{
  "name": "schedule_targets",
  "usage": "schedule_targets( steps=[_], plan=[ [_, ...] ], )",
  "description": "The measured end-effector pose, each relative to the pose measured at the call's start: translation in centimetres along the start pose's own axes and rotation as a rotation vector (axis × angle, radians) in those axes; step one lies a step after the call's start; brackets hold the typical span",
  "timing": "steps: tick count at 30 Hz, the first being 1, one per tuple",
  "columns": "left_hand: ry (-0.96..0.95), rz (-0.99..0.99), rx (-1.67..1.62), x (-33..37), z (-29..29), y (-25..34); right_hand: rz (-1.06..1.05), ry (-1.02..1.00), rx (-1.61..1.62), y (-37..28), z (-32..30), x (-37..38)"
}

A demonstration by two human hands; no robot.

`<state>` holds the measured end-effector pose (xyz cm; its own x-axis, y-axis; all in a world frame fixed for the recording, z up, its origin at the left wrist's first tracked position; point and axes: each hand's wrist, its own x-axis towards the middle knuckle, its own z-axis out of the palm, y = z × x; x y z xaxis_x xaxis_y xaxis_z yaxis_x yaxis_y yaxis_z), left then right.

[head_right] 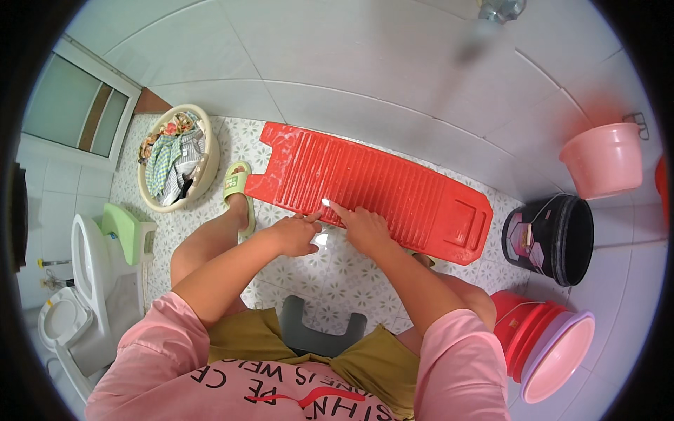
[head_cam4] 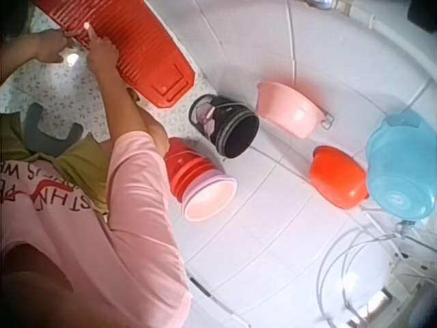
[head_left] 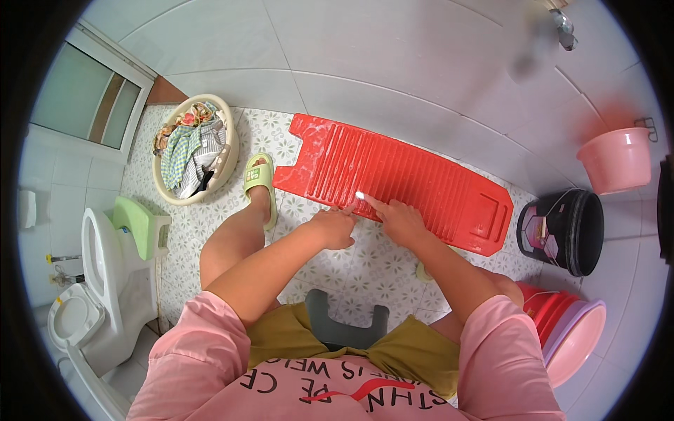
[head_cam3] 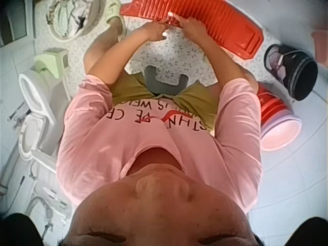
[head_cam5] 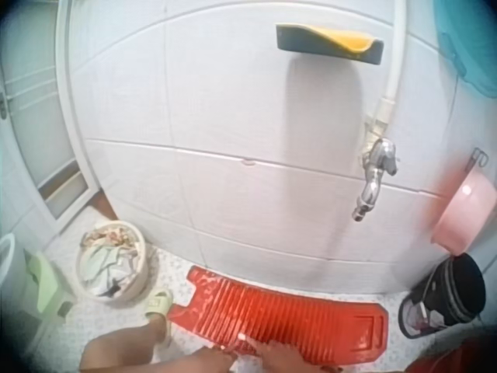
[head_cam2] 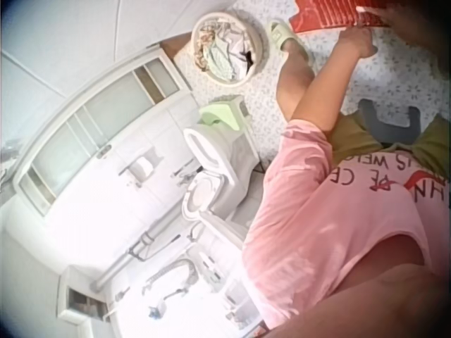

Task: The person scrubs a red plastic washboard using a small white brush. They reach for soap from a yellow holder on the wall and continue to brush the surface of the board by hand.

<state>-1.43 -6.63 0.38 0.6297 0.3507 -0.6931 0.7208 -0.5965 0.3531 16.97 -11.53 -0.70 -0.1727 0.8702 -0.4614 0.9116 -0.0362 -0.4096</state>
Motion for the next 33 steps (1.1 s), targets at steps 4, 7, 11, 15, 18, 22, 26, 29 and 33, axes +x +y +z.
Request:
schedule_targets(
  steps=[4,7,11,15,18,22,26,29,33],
  plan=[
    [0.024,0.000,0.007,0.0,-0.1,0.2,0.012,0.036,-0.029,-0.2,-0.2,0.4],
    [0.027,-0.006,0.000,0.1,0.0,0.1,-0.017,0.092,-0.083,-0.3,0.2,0.2],
    [0.025,-0.003,-0.003,0.0,-0.2,0.1,-0.056,0.054,-0.067,-0.2,1.2,-0.6],
    [0.025,-0.012,-0.015,-0.4,-0.2,0.2,-0.060,0.045,-0.052,0.1,1.3,-0.4],
    [0.045,-0.016,0.006,-0.2,-0.1,0.2,-0.018,0.105,-0.025,0.1,0.9,0.1],
    [0.021,-0.032,0.010,-0.2,-0.4,0.2,-0.020,0.031,-0.014,0.1,1.1,-0.2],
    [0.023,-0.032,-0.013,-0.2,-0.5,0.2,-0.051,-0.029,-0.036,0.3,1.4,-0.2],
    [0.033,-0.031,0.002,0.0,-0.2,0.2,0.003,-0.017,-0.077,0.0,0.2,0.3],
    [0.028,-0.038,0.000,-0.2,-0.3,0.2,0.040,-0.020,-0.107,0.0,-0.1,0.5]
  ],
)
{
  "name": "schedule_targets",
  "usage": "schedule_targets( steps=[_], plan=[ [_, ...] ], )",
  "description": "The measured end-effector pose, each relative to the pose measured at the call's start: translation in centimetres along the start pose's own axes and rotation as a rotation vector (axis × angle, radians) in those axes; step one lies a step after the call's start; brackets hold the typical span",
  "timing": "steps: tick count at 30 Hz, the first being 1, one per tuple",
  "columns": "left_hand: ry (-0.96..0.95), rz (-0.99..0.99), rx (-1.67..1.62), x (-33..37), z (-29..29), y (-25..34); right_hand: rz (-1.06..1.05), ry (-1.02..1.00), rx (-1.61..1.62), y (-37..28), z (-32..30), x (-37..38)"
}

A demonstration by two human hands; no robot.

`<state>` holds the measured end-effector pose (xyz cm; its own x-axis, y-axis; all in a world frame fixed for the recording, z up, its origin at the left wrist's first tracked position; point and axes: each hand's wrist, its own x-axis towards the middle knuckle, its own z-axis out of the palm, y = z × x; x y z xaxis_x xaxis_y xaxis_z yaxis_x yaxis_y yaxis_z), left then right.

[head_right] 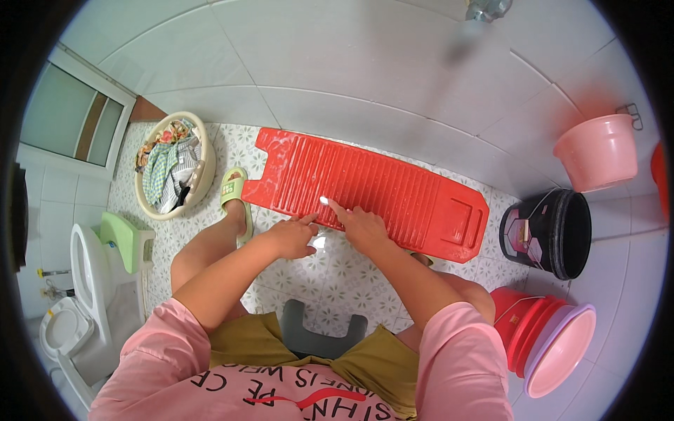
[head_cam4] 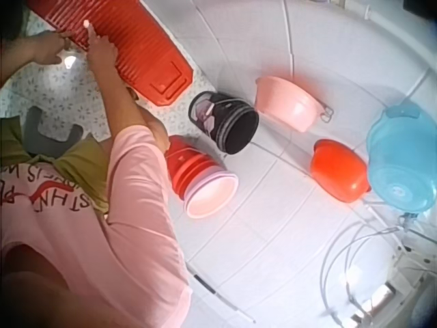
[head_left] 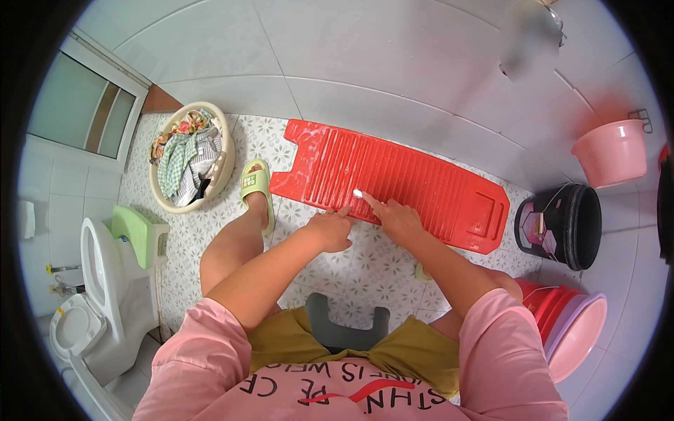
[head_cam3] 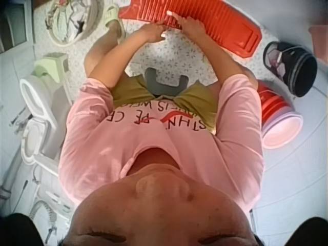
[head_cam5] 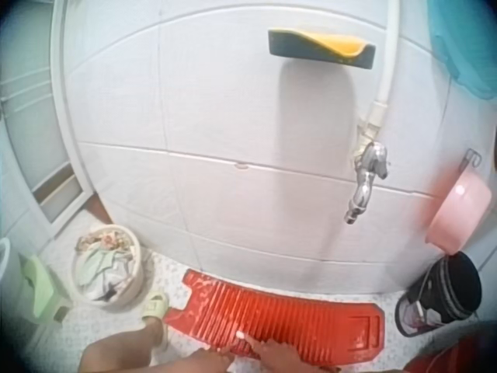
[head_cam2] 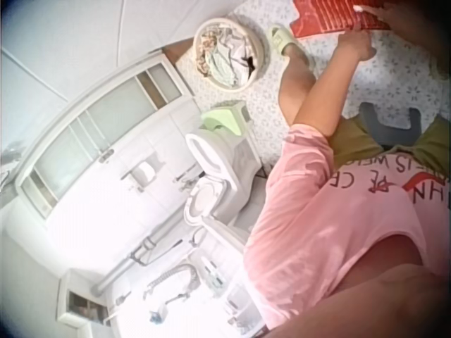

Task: The person scrubs a red plastic washboard using a small white brush. They reach for soap from a yellow holder on the wall and continue to brush the surface of the board by hand.

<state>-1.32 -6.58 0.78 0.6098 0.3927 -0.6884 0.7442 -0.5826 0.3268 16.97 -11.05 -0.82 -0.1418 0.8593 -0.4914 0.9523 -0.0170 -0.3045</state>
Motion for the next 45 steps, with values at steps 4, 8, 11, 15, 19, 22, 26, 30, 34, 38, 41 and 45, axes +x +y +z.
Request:
schedule_targets(
  steps=[4,8,11,15,19,22,26,30,34,38,41,45],
  plan=[
    [-0.003,0.013,-0.017,-0.1,-0.4,0.0,-0.104,-0.074,-0.031,0.2,0.6,-0.7],
    [0.031,0.037,-0.028,0.0,-0.3,-0.1,-0.061,0.001,-0.039,0.5,0.6,-0.1],
    [0.043,0.045,-0.025,0.3,-0.1,-0.3,-0.028,0.036,-0.005,0.4,0.0,0.4],
    [0.028,0.061,-0.033,0.4,-0.5,-0.2,-0.065,-0.014,0.020,0.7,0.9,0.3],
    [0.012,0.069,-0.034,0.6,-0.7,-0.2,-0.121,0.007,-0.002,0.9,1.3,0.0],
    [0.023,0.070,-0.030,1.2,0.2,-0.8,-0.049,0.085,-0.018,0.4,0.4,0.7],
    [0.014,0.079,-0.038,1.2,0.1,-0.9,-0.007,0.082,-0.025,0.3,-0.3,0.9],
    [-0.011,0.071,-0.039,0.7,-0.9,-0.8,-0.079,0.047,-0.021,0.5,1.1,0.2],
    [-0.121,0.097,-0.086,0.7,-1.7,-0.9,-0.109,-0.010,-0.008,0.4,1.4,-0.3],
    [-0.111,0.131,-0.090,0.4,-1.4,-0.8,-0.094,-0.014,-0.004,0.4,0.8,0.0],
    [-0.105,0.153,-0.066,0.5,-1.3,-0.8,-0.061,0.011,0.043,0.7,-0.2,0.7],
    [-0.107,0.145,-0.056,0.3,-1.8,-0.6,-0.079,-0.033,0.090,0.6,-0.2,0.7]
  ],
)
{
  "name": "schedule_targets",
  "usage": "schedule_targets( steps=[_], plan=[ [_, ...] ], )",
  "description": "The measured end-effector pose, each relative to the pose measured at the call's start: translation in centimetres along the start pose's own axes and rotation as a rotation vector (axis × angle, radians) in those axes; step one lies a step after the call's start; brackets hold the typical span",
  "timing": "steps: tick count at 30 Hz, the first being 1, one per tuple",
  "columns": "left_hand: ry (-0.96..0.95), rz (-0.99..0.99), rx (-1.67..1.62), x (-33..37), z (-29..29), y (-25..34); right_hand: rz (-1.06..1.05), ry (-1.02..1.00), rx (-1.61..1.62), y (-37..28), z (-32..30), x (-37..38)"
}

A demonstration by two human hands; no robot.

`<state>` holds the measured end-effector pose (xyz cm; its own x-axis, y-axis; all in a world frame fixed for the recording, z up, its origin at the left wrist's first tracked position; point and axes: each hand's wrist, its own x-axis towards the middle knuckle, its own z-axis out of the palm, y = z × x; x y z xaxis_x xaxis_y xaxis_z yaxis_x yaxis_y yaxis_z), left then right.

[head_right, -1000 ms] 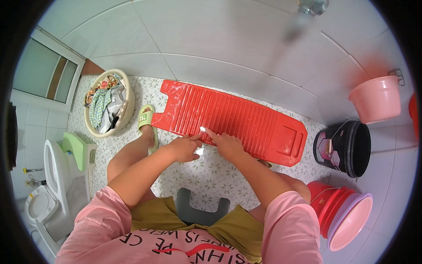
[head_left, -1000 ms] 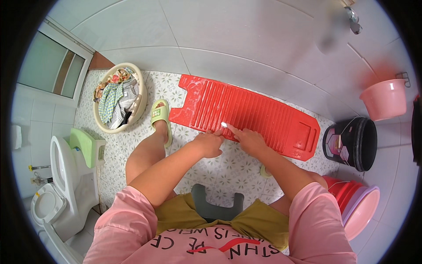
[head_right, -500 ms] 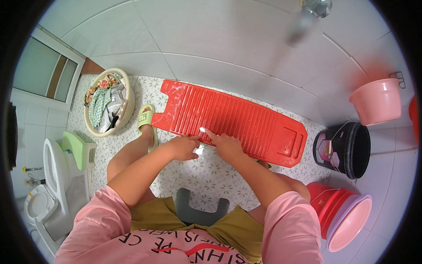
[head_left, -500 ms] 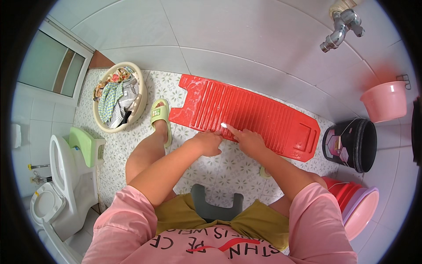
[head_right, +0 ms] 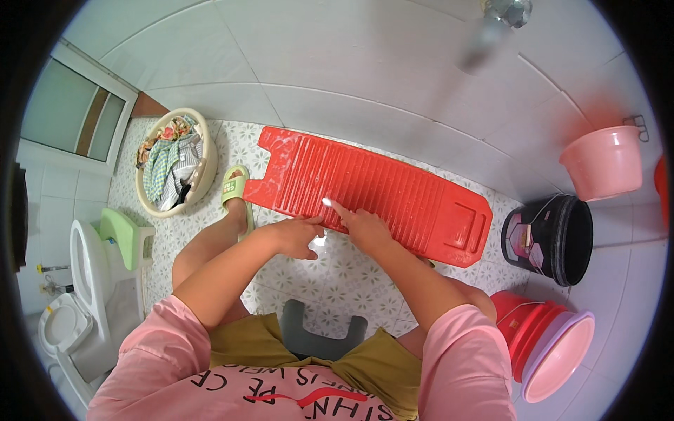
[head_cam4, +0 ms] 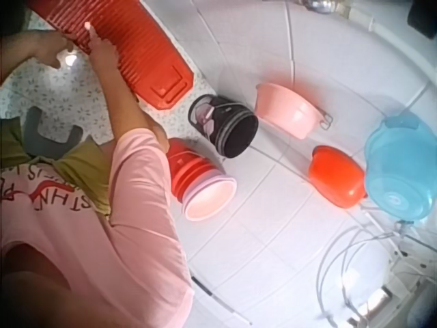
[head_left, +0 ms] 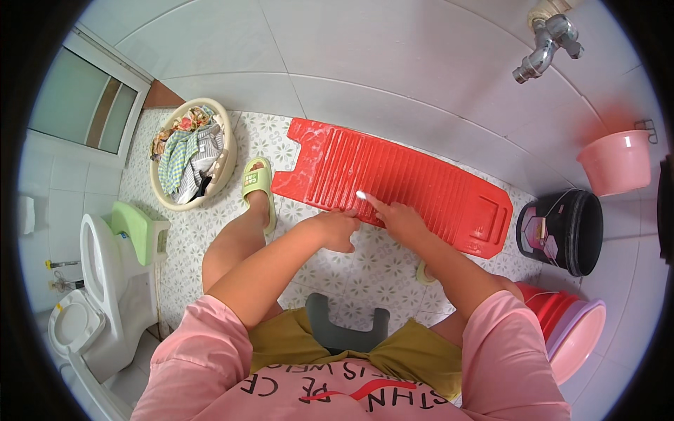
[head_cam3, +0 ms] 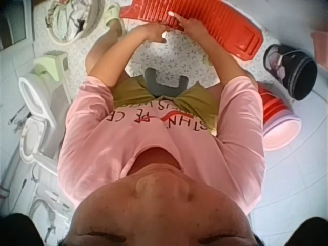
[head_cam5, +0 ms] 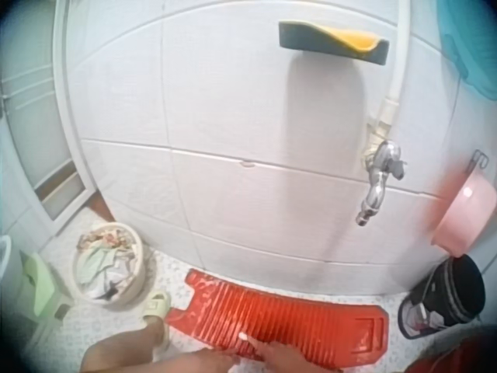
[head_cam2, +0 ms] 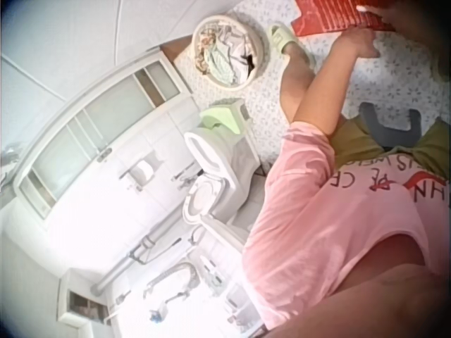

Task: The person scrubs a red plastic washboard using a small white brush. They reach for soap from a yellow holder on the wall and continue to brush the surface of the board by hand.

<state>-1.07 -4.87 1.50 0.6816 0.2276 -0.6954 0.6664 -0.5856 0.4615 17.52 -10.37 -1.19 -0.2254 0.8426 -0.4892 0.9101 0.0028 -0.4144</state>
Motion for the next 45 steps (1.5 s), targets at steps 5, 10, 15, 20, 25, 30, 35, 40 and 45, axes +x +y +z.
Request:
schedule_targets(
  steps=[5,10,15,20,25,30,35,40,45],
  plan=[
    [-0.130,-0.047,0.018,-0.5,-0.8,0.8,-0.055,-0.077,-0.015,0.7,1.8,-0.5],
    [-0.124,-0.057,0.010,-0.4,-0.4,0.8,0.002,-0.034,-0.032,0.1,0.6,0.0],
    [-0.041,-0.060,0.004,-0.1,0.1,0.2,0.020,0.017,0.011,0.0,-0.5,0.1],
    [-0.065,-0.097,0.014,-0.1,-0.2,0.6,-0.033,-0.040,-0.046,0.6,0.7,0.0],
    [-0.037,-0.090,0.022,0.3,0.5,0.0,0.026,0.011,0.005,-0.4,-0.7,0.2],
    [0.009,-0.047,0.009,0.9,0.9,-0.6,0.037,-0.001,0.012,-0.2,-0.7,0.4],
    [0.077,-0.077,0.000,0.7,0.5,0.1,0.041,0.001,0.026,-0.3,0.0,0.4],
    [0.119,-0.057,0.026,1.5,1.4,-0.6,0.060,0.082,0.037,0.0,-0.7,1.0],
    [0.138,-0.049,0.027,1.5,1.4,-0.7,0.086,0.033,0.008,-0.5,-0.4,0.5]
  ],
)
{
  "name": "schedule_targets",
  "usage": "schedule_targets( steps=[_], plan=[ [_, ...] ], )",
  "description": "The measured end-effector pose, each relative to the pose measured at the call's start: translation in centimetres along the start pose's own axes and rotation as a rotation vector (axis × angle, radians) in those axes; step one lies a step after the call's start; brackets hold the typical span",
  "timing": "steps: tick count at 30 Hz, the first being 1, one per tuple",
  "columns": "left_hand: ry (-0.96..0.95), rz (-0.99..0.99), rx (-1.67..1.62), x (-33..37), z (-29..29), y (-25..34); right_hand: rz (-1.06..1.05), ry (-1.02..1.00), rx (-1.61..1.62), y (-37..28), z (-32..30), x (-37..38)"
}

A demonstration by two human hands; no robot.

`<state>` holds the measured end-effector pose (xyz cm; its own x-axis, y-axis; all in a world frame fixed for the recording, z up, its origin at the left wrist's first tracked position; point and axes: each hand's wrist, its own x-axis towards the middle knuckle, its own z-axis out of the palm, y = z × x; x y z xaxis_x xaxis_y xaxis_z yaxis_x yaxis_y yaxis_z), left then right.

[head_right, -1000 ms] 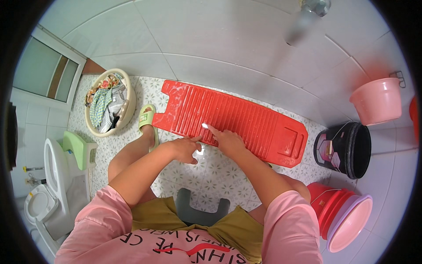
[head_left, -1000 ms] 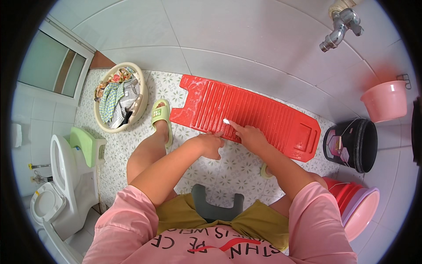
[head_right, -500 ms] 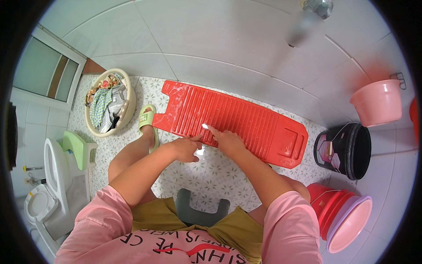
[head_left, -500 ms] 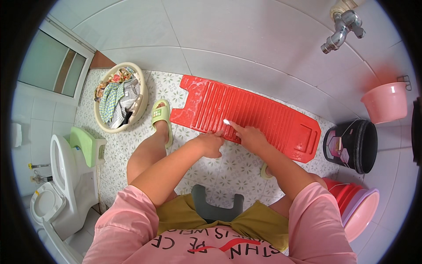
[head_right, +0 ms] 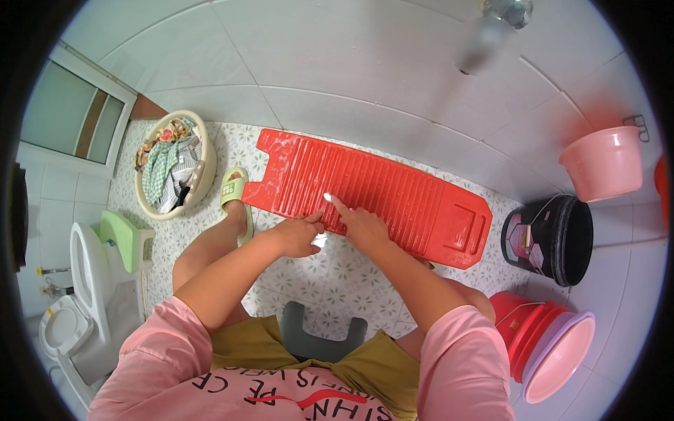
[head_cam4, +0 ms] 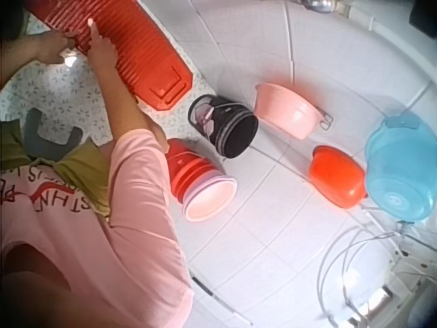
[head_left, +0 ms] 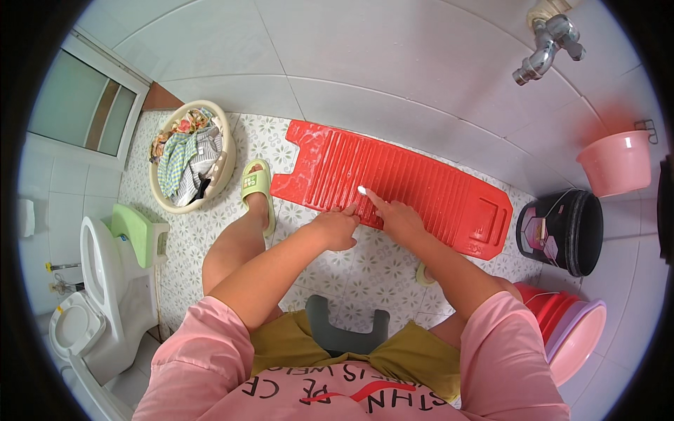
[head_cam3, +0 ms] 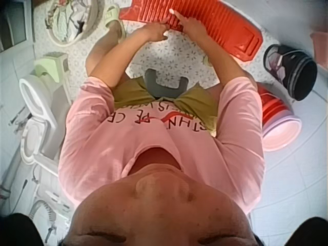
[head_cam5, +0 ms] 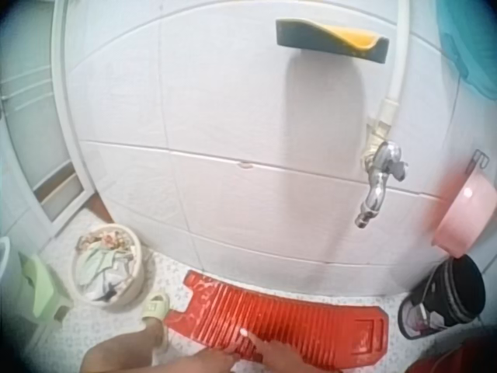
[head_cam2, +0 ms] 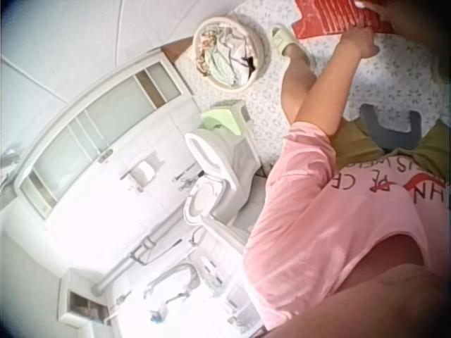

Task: The person scrubs a red plastic washboard using a small white brush. They reach for soap from a yellow holder on the wall and continue to brush the surface of the board by hand.

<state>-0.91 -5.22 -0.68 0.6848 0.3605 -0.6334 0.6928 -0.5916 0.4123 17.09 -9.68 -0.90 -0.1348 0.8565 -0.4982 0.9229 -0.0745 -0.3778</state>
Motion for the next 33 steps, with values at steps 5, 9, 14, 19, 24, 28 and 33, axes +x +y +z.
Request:
schedule_targets(
  steps=[5,9,14,19,24,28,33],
  plan=[
    [-0.025,-0.035,-0.038,-0.3,-0.6,0.5,-0.029,-0.036,0.014,0.1,1.0,0.0],
    [0.000,-0.011,-0.017,-0.1,-0.2,0.2,0.017,0.015,0.037,0.1,-0.2,0.5],
    [-0.004,-0.018,-0.026,-0.2,-0.5,0.2,0.023,-0.041,-0.004,-0.5,-0.4,0.0],
    [-0.038,-0.030,-0.025,-0.2,-0.7,0.5,-0.004,-0.060,-0.011,-0.7,0.5,-0.7],
    [0.021,-0.006,-0.018,-0.2,-0.2,0.2,0.034,0.027,0.009,-0.4,-0.8,0.0],
    [0.000,-0.017,-0.019,-0.4,-1.0,0.3,0.031,-0.002,-0.002,-0.3,-0.2,-0.2],
    [-0.038,-0.034,-0.034,-0.8,-0.8,0.7,-0.034,-0.054,0.034,-0.3,0.4,-1.1]
  ],
)
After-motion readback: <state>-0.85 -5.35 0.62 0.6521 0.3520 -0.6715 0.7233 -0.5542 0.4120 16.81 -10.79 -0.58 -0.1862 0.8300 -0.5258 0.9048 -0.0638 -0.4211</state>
